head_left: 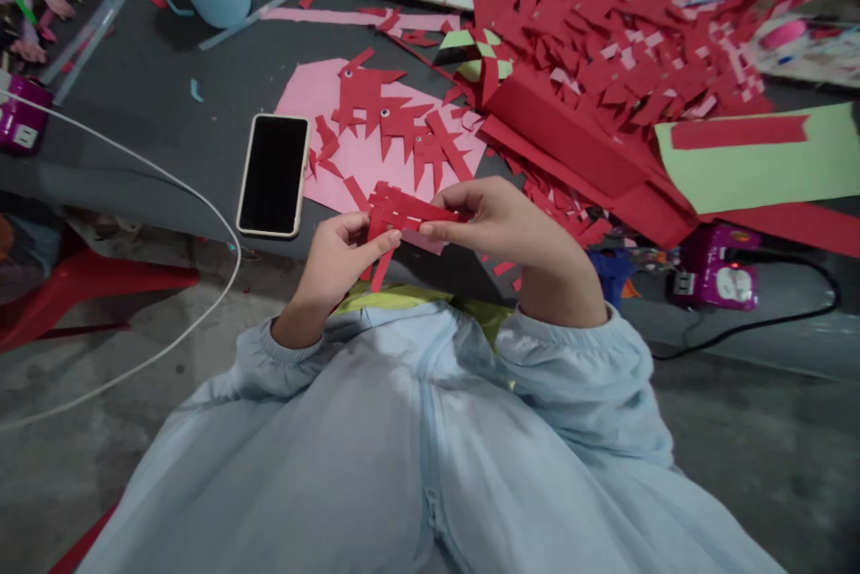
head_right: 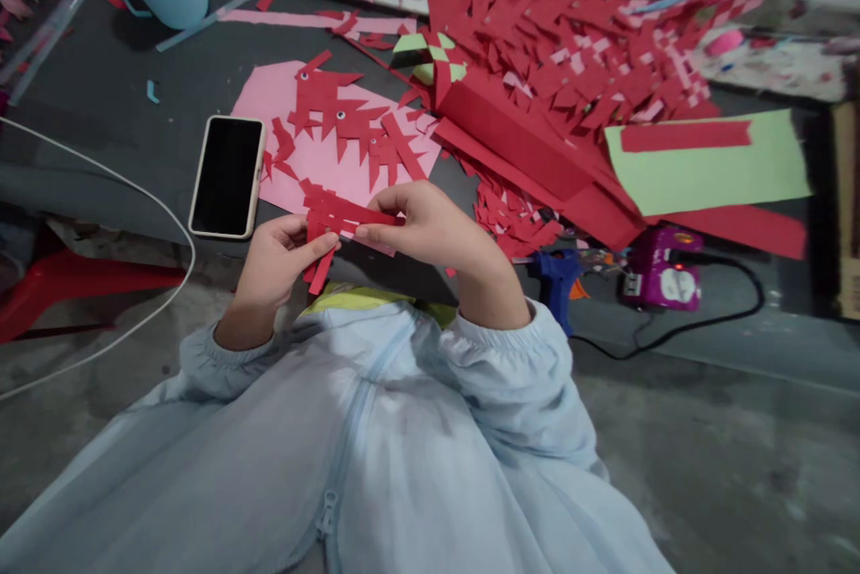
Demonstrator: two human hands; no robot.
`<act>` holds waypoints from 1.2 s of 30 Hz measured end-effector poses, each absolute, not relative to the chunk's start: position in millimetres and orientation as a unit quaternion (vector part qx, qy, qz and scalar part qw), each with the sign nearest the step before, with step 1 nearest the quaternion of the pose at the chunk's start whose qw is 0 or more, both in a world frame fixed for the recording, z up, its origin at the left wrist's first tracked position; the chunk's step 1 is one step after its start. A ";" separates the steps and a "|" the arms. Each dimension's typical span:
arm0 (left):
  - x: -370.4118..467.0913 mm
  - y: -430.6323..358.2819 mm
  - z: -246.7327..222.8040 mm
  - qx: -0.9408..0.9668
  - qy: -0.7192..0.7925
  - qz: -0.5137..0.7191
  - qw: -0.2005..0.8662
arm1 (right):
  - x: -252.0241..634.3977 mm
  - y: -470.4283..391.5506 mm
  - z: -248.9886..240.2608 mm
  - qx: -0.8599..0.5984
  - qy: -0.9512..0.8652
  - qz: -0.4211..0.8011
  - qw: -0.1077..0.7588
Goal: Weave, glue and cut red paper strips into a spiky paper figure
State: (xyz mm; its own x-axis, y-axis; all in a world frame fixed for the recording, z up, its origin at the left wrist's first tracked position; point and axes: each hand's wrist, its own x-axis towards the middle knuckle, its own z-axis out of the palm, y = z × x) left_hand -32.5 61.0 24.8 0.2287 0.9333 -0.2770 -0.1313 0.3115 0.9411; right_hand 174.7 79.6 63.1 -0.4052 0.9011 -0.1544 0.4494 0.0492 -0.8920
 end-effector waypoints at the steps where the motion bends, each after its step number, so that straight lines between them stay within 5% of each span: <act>1: -33.0 60.6 24.4 0.423 0.470 0.401 0.662 | 175.0 79.5 62.4 -0.493 -0.685 0.483 0.234; 11: -37.8 60.7 29.2 0.482 0.507 0.377 0.607 | 175.5 77.2 51.4 -0.531 -0.678 0.427 0.277; 19: -45.9 69.5 40.2 0.727 0.591 0.337 0.090 | 184.0 72.4 44.3 -0.575 -0.670 0.284 0.373; 25: -24.7 48.2 17.9 0.821 0.555 0.127 0.042 | 183.9 59.2 46.4 -0.618 -0.659 0.286 0.320; 36: -30.9 25.5 7.9 0.844 0.498 0.197 -0.016 | 172.9 40.6 37.1 -0.646 -0.703 0.242 0.170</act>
